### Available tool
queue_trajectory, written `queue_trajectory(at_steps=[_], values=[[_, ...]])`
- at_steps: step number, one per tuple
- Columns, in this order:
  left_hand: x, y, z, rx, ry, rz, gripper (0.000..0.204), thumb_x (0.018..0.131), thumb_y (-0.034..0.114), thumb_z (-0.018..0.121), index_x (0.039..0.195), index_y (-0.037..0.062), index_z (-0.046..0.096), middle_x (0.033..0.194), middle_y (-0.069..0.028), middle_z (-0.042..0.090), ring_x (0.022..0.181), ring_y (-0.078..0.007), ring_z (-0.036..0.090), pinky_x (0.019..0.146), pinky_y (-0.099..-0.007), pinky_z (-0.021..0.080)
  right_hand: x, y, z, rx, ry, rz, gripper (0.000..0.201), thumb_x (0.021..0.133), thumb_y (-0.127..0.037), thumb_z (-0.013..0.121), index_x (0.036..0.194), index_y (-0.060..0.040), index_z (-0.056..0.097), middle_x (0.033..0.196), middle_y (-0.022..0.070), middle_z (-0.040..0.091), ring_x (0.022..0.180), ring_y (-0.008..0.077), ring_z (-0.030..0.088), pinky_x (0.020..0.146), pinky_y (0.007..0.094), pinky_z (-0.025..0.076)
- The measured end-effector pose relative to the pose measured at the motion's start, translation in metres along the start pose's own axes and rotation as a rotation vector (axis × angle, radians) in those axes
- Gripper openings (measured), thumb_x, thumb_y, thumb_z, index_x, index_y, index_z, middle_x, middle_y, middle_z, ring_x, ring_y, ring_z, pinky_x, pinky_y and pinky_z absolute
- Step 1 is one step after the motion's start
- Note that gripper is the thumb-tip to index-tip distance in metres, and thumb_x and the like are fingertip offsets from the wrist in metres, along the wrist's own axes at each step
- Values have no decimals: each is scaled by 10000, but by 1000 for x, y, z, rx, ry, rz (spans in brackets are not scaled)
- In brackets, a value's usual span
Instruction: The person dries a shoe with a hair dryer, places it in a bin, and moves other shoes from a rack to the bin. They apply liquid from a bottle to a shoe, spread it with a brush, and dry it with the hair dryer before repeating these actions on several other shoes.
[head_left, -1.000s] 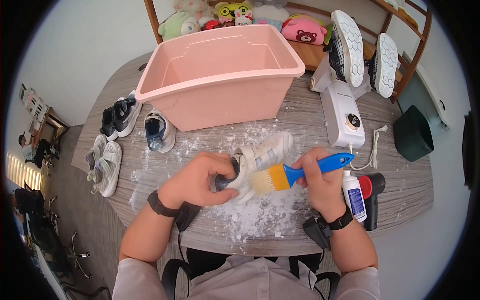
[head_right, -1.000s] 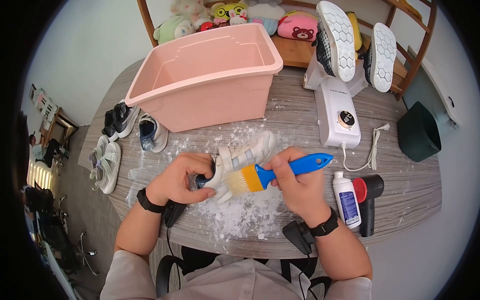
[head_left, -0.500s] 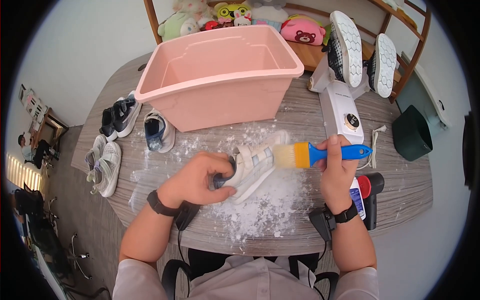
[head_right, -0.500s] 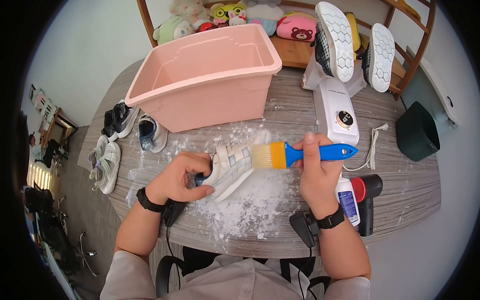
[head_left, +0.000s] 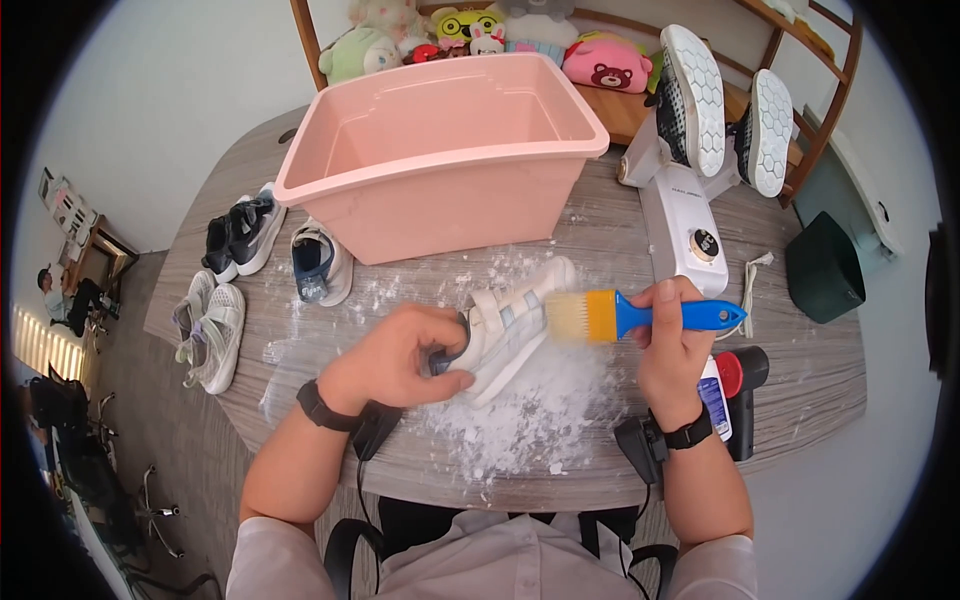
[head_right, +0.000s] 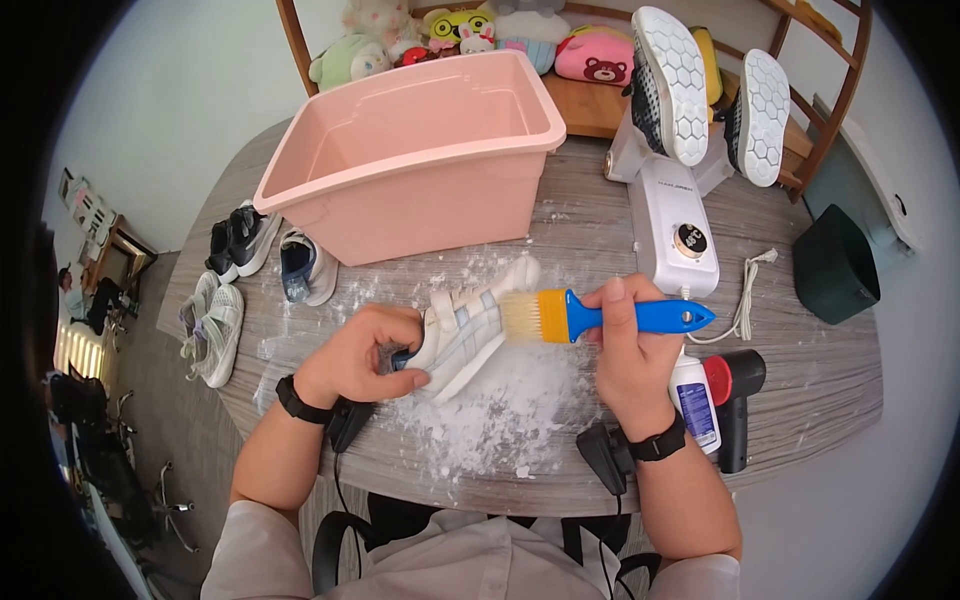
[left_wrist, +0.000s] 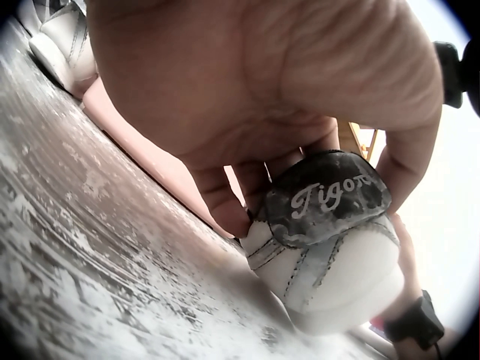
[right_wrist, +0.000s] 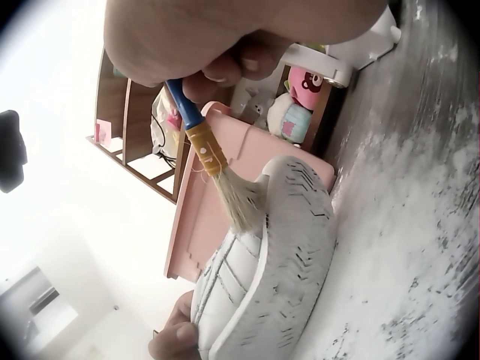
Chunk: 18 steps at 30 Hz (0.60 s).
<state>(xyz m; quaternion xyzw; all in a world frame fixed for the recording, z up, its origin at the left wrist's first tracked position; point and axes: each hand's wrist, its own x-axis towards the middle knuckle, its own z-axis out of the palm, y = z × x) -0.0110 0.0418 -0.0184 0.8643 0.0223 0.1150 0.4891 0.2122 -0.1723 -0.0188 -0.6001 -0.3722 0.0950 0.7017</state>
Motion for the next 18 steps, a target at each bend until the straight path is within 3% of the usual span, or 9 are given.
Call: queue_trajectory(at_steps=[4,6,8,10,14,16,18], values=[[1,-2,0,-30,1,6,213,768,90,779,766,-29,602,744,-108,555,702,-226,525,658,-342,403,-4,-2,-4,95,-191,128,312,1077,-281,613,909,-25,677,814,30,690,658,64,597,594,208,466],[0,-6,1,-83,6,14,186,776,81,768,786,-34,621,756,-112,574,706,-229,539,665,-341,413,-11,-7,4,167,-411,199,263,1067,-240,631,935,-20,688,839,32,702,674,68,620,599,217,485],[-1,-8,2,-137,14,25,163,783,72,757,806,-39,640,767,-116,594,711,-232,552,673,-341,423,-15,-2,7,217,-461,218,235,1059,-218,643,947,-19,696,851,32,708,685,68,630,606,217,494],[-1,-7,0,-102,-13,37,152,789,72,745,834,-49,663,794,-135,635,724,-249,595,692,-343,450,-16,-3,10,234,-534,348,240,1061,-219,641,942,-17,695,844,26,704,666,63,619,588,215,488],[0,-7,-1,-73,-47,18,155,781,66,745,846,-54,673,821,-155,658,760,-260,634,717,-354,470,-15,-5,16,164,-525,361,253,1067,-226,633,943,-14,694,835,21,698,648,54,604,566,210,474],[0,-8,-1,-71,-42,30,143,785,70,749,834,-47,684,799,-161,672,734,-267,658,694,-348,479,-10,2,11,67,-279,280,263,1068,-230,630,936,-12,694,828,22,691,635,53,599,551,211,469],[0,-4,-1,-62,-62,23,135,790,72,755,820,-40,687,773,-160,673,703,-264,659,664,-344,476,-6,0,7,109,-244,299,266,1066,-231,631,926,-14,695,814,20,687,640,58,603,562,214,474]])
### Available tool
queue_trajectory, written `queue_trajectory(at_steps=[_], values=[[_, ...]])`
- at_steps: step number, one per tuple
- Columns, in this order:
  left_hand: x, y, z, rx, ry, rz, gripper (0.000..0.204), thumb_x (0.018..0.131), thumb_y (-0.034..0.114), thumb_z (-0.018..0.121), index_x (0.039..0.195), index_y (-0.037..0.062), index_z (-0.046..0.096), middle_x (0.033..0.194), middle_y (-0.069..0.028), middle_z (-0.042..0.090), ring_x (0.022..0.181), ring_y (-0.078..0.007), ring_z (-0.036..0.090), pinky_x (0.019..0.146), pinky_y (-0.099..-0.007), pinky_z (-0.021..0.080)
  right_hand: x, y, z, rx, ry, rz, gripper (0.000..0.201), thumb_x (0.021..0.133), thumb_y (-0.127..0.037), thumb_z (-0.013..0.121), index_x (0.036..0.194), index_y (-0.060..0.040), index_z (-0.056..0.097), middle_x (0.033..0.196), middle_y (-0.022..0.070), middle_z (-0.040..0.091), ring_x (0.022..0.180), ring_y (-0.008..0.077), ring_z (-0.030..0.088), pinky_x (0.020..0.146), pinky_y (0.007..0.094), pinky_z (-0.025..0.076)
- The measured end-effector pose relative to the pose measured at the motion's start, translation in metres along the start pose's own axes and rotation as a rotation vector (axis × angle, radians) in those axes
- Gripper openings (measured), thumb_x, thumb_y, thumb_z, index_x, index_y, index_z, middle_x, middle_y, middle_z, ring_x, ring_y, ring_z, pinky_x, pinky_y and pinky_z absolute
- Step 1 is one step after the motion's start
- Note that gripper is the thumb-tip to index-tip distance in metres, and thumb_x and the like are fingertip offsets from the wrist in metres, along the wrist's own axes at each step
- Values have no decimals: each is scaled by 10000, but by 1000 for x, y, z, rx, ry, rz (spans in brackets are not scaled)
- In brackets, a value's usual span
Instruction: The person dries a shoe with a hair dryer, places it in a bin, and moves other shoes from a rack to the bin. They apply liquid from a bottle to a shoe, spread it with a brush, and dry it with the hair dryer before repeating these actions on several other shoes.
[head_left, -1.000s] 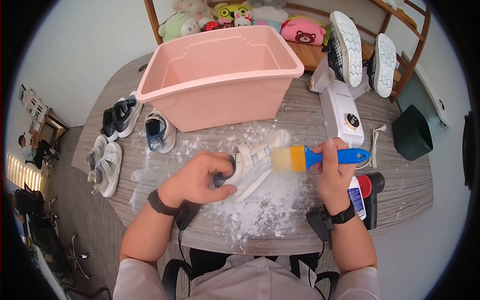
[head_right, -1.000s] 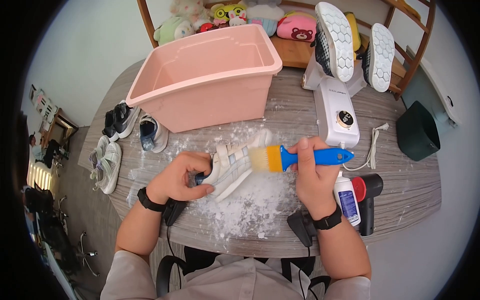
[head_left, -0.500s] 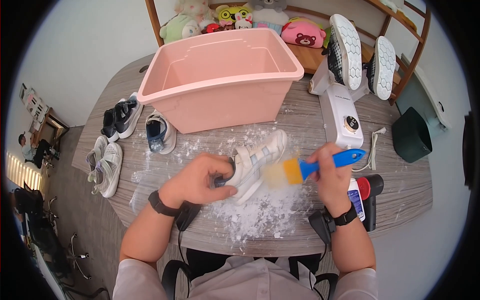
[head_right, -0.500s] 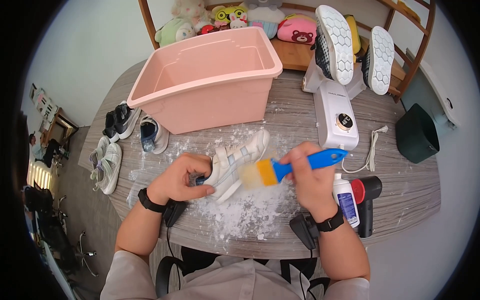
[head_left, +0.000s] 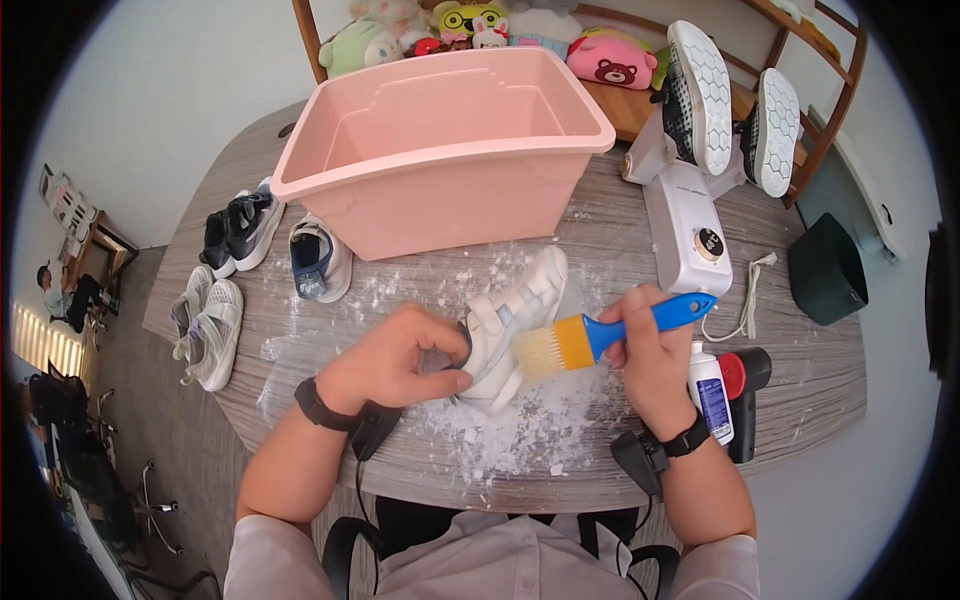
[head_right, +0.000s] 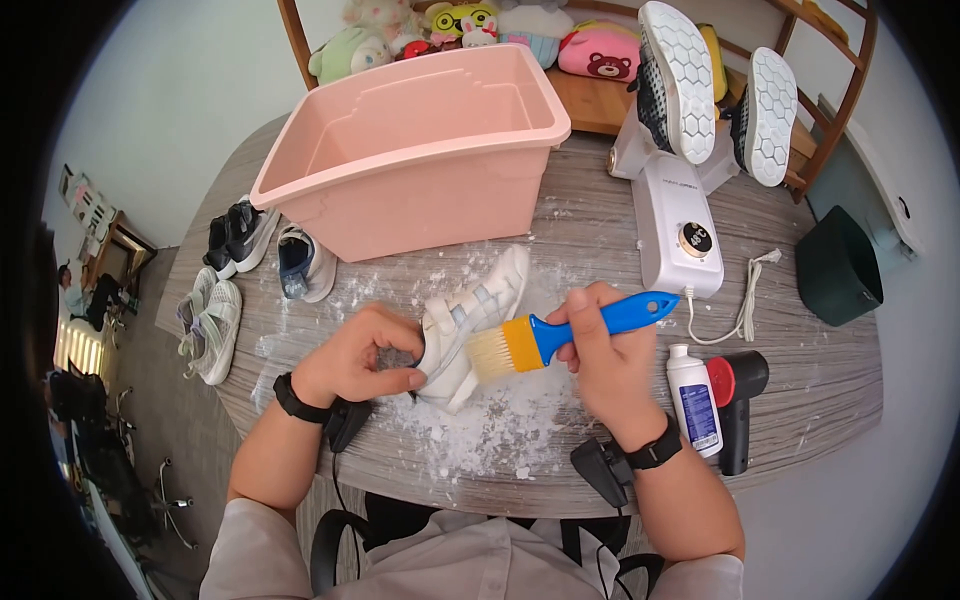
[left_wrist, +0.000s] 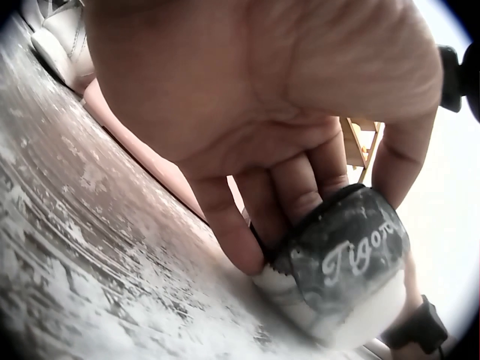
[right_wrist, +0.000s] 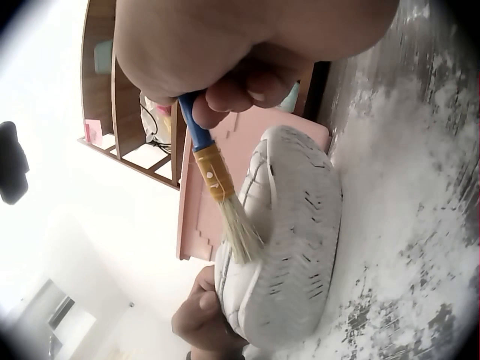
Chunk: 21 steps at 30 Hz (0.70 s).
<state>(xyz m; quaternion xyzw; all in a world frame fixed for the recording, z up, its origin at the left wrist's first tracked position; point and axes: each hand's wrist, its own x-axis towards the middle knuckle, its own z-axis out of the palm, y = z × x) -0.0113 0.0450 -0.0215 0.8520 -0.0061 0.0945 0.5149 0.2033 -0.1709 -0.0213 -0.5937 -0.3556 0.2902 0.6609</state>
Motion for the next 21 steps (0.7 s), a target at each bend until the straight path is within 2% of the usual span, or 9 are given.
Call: queue_trajectory(at_steps=[2,5,9,11,14,15,17,20,21], values=[[-1,1,3,13,-23,-9,129,796,75,760,806,-34,691,746,-158,674,672,-260,661,634,-339,472,-4,-3,1,54,31,9,269,1064,-231,633,916,-16,696,799,19,683,644,62,607,573,217,480],[1,3,4,58,2,56,139,803,88,776,788,-25,696,696,-152,670,608,-254,654,580,-332,457,-13,-7,12,-9,-376,58,234,1047,-201,653,917,-15,710,782,19,685,682,78,630,621,224,498],[0,4,6,48,-25,-10,147,800,92,786,792,-26,700,687,-147,670,597,-245,653,568,-326,453,-15,-5,17,-103,-376,19,229,1043,-192,660,920,-8,719,786,17,686,685,80,632,613,221,494],[-1,2,7,25,-11,-3,150,799,95,788,793,-27,701,682,-144,667,589,-243,647,566,-322,451,-15,-6,17,-52,-116,-62,236,1037,-185,667,901,-1,722,742,12,671,645,73,616,578,225,479],[-1,6,6,43,-8,19,157,800,103,789,784,-22,697,679,-148,661,575,-240,628,556,-322,437,-12,-9,10,-46,7,-68,244,1035,-181,670,884,4,725,695,13,656,592,66,593,536,226,458],[1,9,6,67,-6,22,171,803,116,782,755,-10,677,671,-143,662,579,-268,639,559,-334,459,-12,-11,10,-46,11,-74,244,1035,-181,670,884,4,725,695,13,656,592,66,593,536,226,458],[3,11,5,93,-8,26,191,805,129,776,726,3,657,662,-139,663,582,-296,650,562,-346,481,-14,-14,11,-101,-160,35,294,1042,-212,664,838,-5,711,672,22,657,559,58,577,517,221,444],[3,9,6,88,-18,18,188,801,123,774,723,1,653,665,-144,662,595,-303,658,574,-350,490,-11,-11,15,-147,-140,-3,334,1043,-237,666,796,-15,698,661,20,653,551,58,580,504,210,436],[2,8,6,78,-11,28,175,794,111,778,737,-7,661,661,-146,646,578,-278,634,559,-342,454,-8,-12,15,-148,-140,-1,334,1043,-237,666,796,-15,698,661,20,653,551,58,580,504,210,436]])
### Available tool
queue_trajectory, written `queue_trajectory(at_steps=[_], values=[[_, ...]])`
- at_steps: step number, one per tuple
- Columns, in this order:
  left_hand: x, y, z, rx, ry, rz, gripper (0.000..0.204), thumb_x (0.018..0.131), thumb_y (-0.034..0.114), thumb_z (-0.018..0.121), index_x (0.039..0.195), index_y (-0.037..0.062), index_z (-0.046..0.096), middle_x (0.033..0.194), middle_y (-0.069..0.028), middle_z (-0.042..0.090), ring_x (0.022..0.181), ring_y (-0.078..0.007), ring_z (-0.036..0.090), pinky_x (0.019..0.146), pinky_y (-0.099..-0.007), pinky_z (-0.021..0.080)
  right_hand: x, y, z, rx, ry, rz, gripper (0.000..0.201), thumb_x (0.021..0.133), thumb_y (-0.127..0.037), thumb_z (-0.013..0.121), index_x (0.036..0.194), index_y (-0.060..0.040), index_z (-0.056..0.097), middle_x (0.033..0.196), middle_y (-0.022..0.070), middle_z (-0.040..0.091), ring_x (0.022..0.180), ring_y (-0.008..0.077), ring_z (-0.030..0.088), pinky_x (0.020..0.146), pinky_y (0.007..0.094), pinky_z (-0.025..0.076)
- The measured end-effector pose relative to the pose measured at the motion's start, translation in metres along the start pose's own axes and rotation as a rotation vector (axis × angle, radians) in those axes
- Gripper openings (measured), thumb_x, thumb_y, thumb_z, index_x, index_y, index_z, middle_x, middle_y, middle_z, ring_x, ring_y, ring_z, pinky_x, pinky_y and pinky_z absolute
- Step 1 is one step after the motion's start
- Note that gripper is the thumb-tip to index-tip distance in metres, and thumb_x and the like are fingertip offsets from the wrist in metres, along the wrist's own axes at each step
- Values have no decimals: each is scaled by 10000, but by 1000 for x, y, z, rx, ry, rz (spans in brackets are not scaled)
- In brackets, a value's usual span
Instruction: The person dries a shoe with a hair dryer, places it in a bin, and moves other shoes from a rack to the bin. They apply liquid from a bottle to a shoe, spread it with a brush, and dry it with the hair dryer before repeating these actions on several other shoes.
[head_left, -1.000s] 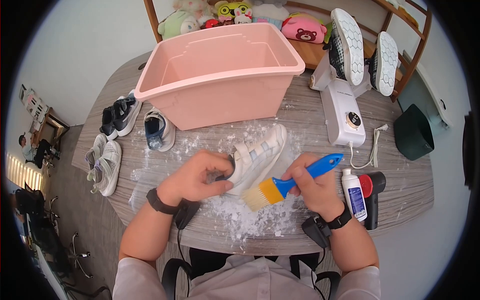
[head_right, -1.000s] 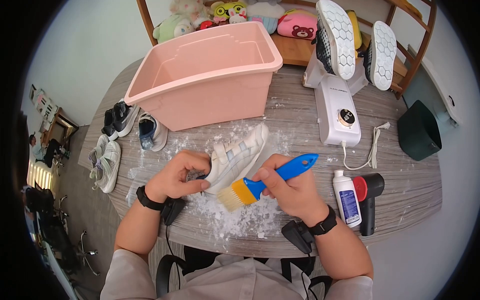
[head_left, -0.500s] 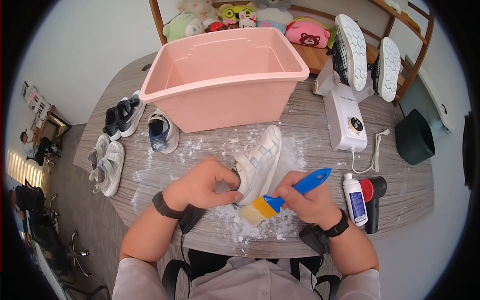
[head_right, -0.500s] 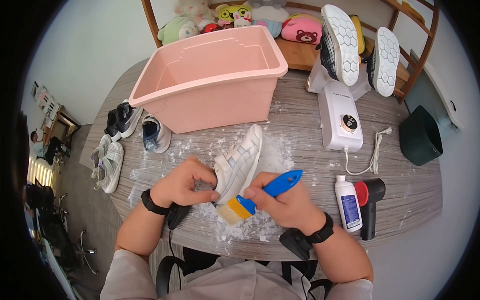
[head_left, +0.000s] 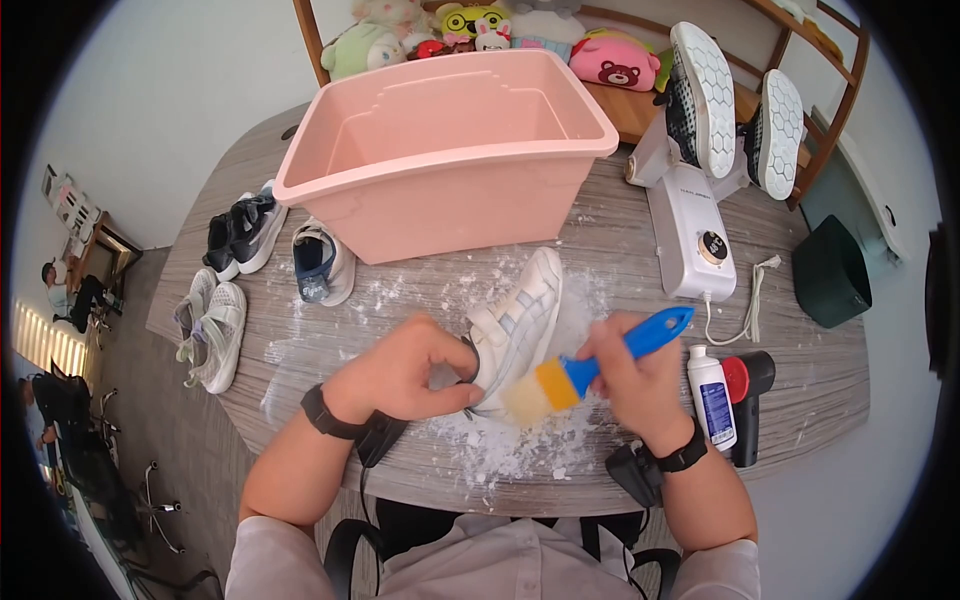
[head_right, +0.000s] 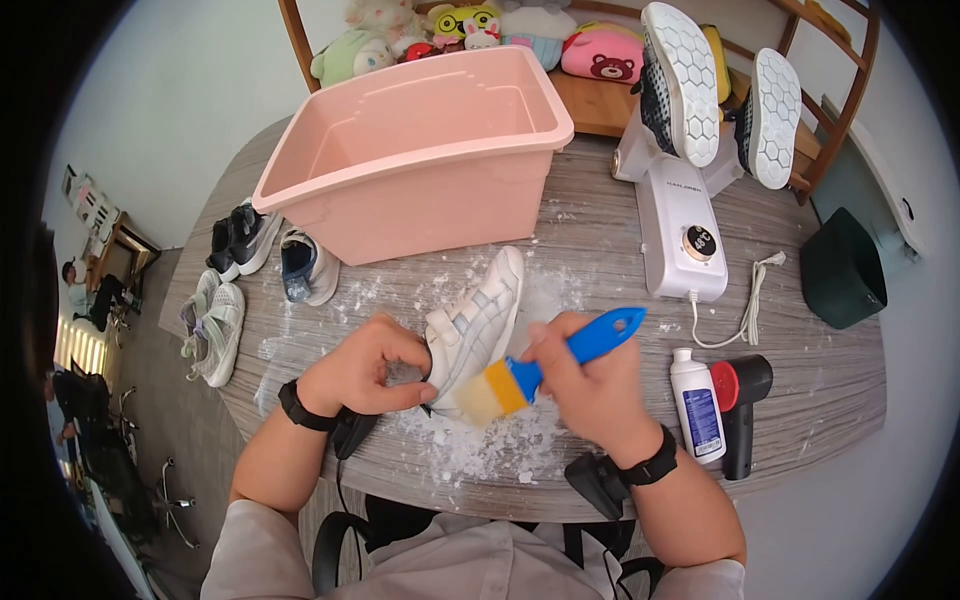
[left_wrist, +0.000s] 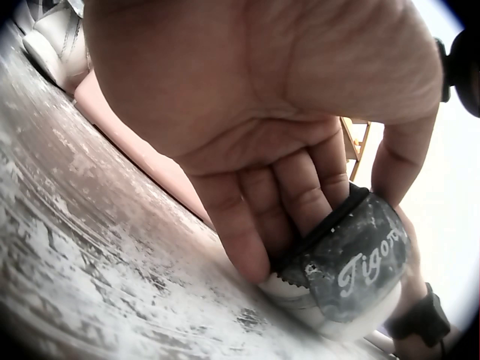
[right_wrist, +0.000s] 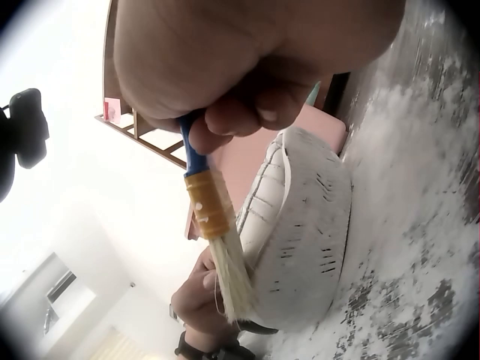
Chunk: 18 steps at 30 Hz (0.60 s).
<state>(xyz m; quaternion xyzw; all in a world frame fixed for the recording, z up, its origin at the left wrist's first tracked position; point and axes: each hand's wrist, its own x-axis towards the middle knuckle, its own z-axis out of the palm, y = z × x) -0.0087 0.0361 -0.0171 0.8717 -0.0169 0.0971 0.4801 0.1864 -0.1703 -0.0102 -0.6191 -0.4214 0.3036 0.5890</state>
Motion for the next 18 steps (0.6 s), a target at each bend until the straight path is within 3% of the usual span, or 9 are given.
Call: queue_trajectory(at_steps=[2,6,9,11,12,18], values=[[-1,-2,3,-13,10,8,164,788,99,782,751,-14,670,656,-147,631,562,-253,610,545,-334,419,6,-1,-2,83,275,34,354,1041,-255,674,778,-18,687,655,21,650,537,57,576,483,210,424],[0,0,2,-22,24,26,172,792,97,774,739,-16,656,648,-148,621,564,-267,610,551,-340,427,6,-3,-7,43,293,25,360,1044,-263,671,779,-19,687,663,23,656,522,56,568,463,213,411],[0,3,1,-13,12,11,171,794,94,771,739,-19,654,648,-149,617,567,-271,611,556,-340,433,5,0,-7,56,173,4,377,1053,-287,658,786,-20,674,674,25,662,524,52,560,472,209,411],[0,3,2,-11,7,-5,171,794,93,771,741,-20,654,648,-150,616,569,-271,611,558,-339,435,11,3,-5,80,390,-76,368,1056,-286,654,799,-24,667,699,23,665,540,51,563,488,205,417],[0,2,3,-15,16,6,172,795,92,770,741,-20,652,647,-150,613,566,-270,606,556,-340,433,11,3,-6,78,390,-75,368,1056,-286,654,799,-24,667,699,23,665,540,51,563,488,205,417],[0,4,2,-24,29,0,170,795,87,766,744,-21,646,651,-153,608,563,-263,594,557,-341,431,7,-2,-11,38,249,-24,370,1069,-300,637,813,-33,662,741,23,676,568,48,562,506,206,419]])
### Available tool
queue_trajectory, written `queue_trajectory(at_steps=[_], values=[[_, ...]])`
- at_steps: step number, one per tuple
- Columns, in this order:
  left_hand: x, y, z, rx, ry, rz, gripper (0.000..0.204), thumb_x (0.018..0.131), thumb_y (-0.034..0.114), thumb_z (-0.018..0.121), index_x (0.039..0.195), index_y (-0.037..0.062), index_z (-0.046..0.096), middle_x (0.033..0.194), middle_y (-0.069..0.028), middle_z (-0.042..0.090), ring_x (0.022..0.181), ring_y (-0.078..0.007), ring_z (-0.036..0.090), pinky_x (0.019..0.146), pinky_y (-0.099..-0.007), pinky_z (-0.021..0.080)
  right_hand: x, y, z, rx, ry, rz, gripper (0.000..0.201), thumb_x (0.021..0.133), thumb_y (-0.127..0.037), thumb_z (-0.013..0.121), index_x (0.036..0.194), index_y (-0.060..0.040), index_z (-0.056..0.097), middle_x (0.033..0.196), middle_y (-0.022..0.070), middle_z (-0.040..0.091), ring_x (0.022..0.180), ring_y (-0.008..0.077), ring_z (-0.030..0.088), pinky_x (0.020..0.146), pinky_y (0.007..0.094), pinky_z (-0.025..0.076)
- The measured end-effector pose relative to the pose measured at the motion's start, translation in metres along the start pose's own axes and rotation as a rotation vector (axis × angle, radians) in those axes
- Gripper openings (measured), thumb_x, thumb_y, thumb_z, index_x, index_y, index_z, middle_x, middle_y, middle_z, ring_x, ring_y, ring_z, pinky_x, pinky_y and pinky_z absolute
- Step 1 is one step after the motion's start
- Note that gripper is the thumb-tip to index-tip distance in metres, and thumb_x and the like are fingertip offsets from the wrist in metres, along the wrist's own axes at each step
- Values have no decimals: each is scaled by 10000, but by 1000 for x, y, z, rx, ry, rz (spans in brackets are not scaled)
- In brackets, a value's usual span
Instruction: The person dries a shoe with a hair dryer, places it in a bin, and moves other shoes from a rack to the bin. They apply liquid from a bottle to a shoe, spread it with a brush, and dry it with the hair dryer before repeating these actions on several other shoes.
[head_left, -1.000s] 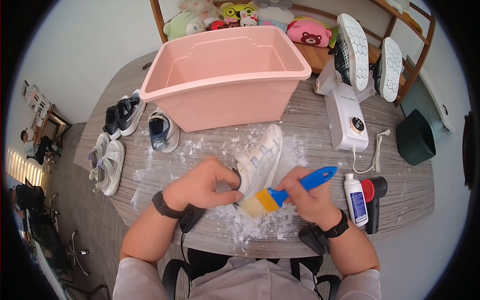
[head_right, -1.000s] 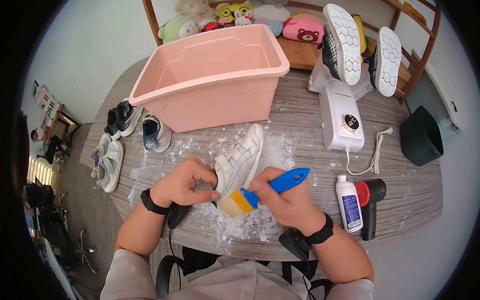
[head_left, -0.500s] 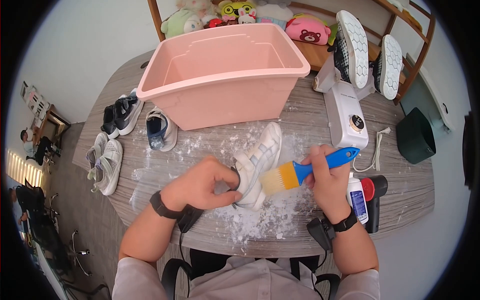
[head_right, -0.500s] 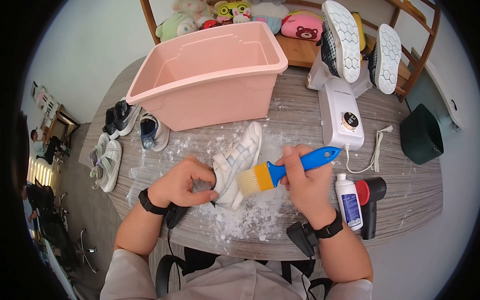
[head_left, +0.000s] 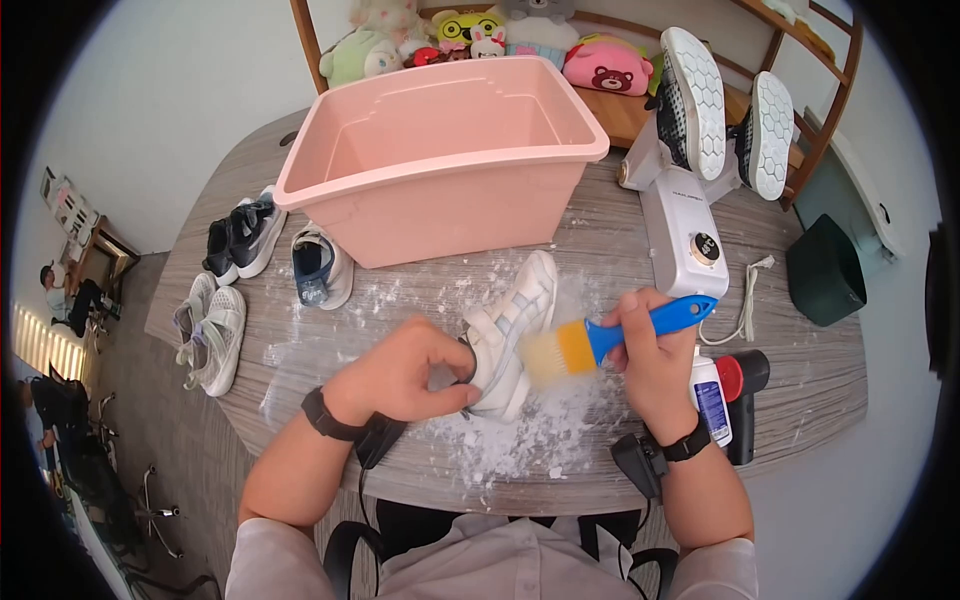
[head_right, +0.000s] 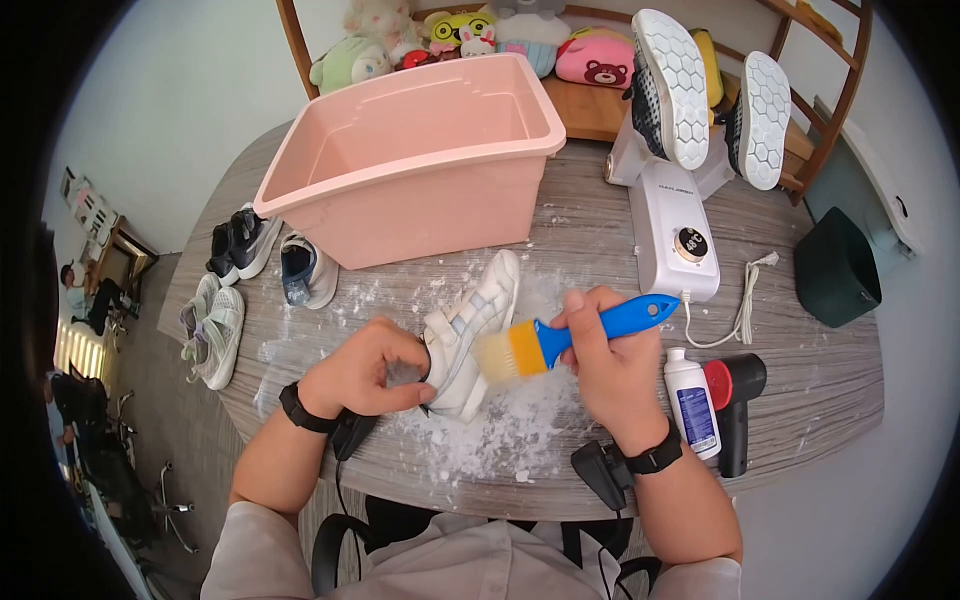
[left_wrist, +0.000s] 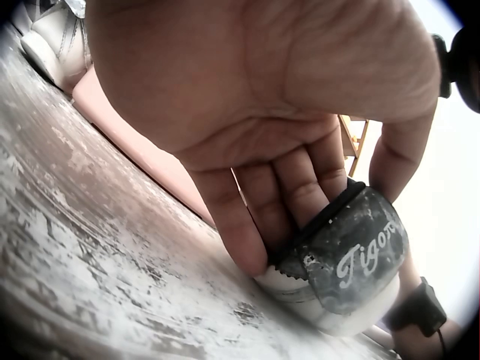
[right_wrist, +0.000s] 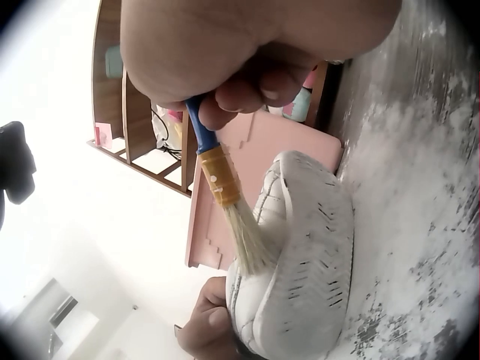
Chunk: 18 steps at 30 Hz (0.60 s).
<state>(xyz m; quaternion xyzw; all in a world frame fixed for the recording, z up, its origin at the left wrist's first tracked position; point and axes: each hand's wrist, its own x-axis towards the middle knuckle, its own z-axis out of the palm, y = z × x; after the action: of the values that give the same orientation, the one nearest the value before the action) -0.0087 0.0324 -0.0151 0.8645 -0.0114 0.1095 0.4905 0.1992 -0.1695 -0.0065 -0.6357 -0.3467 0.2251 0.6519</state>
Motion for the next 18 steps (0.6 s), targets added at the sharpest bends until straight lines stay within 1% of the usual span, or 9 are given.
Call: queue_trajectory(at_steps=[2,5,6,8,12,14,15,17,18], values=[[0,0,0,9,-23,-20,167,794,85,765,747,-23,647,655,-153,611,566,-260,597,559,-340,433,6,7,3,33,163,-99,380,1071,-307,631,811,-33,662,730,17,669,575,50,564,516,208,425],[-1,-2,1,-6,-6,-9,169,792,87,765,747,-23,645,652,-150,607,565,-257,593,561,-338,435,5,3,-4,46,114,-11,378,1069,-302,631,811,-28,669,725,15,667,581,55,566,528,213,432],[-1,-4,3,-7,10,7,174,792,89,766,743,-22,641,649,-149,603,561,-258,590,559,-341,432,4,1,-4,47,111,-8,378,1069,-302,631,811,-28,669,725,15,667,581,55,566,528,213,432],[-2,-5,3,-6,25,23,179,791,91,766,738,-21,637,647,-149,599,558,-259,586,557,-343,429,-2,-4,-1,18,-159,86,374,1069,-291,630,810,-25,674,717,11,658,584,57,561,531,217,432],[0,0,-1,10,1,21,175,791,94,765,744,-21,642,650,-149,605,562,-258,592,557,-344,432,-1,5,4,-7,-219,47,369,1066,-288,632,812,-25,683,715,14,659,582,62,562,530,222,439],[0,1,-1,18,-7,14,174,791,95,765,746,-20,643,651,-148,608,564,-257,596,558,-344,433,4,13,3,-4,40,-49,372,1061,-289,639,802,-25,686,708,11,651,582,64,571,533,220,443],[0,0,0,8,-2,13,178,792,97,766,742,-19,640,647,-146,603,561,-258,591,555,-344,431,5,12,1,-6,39,-49,372,1061,-289,639,802,-25,686,708,11,651,582,64,571,533,220,443],[-1,-2,2,-3,6,9,182,792,99,766,739,-17,637,644,-145,598,558,-260,586,553,-343,428,6,8,-2,40,126,-30,370,1059,-284,639,800,-23,685,709,14,655,583,64,572,537,219,445],[-1,-4,4,-16,25,14,187,791,100,766,734,-16,631,641,-145,592,555,-265,580,550,-346,425,4,5,-2,42,126,-28,370,1059,-284,639,800,-23,685,709,14,655,583,64,572,537,219,445]])
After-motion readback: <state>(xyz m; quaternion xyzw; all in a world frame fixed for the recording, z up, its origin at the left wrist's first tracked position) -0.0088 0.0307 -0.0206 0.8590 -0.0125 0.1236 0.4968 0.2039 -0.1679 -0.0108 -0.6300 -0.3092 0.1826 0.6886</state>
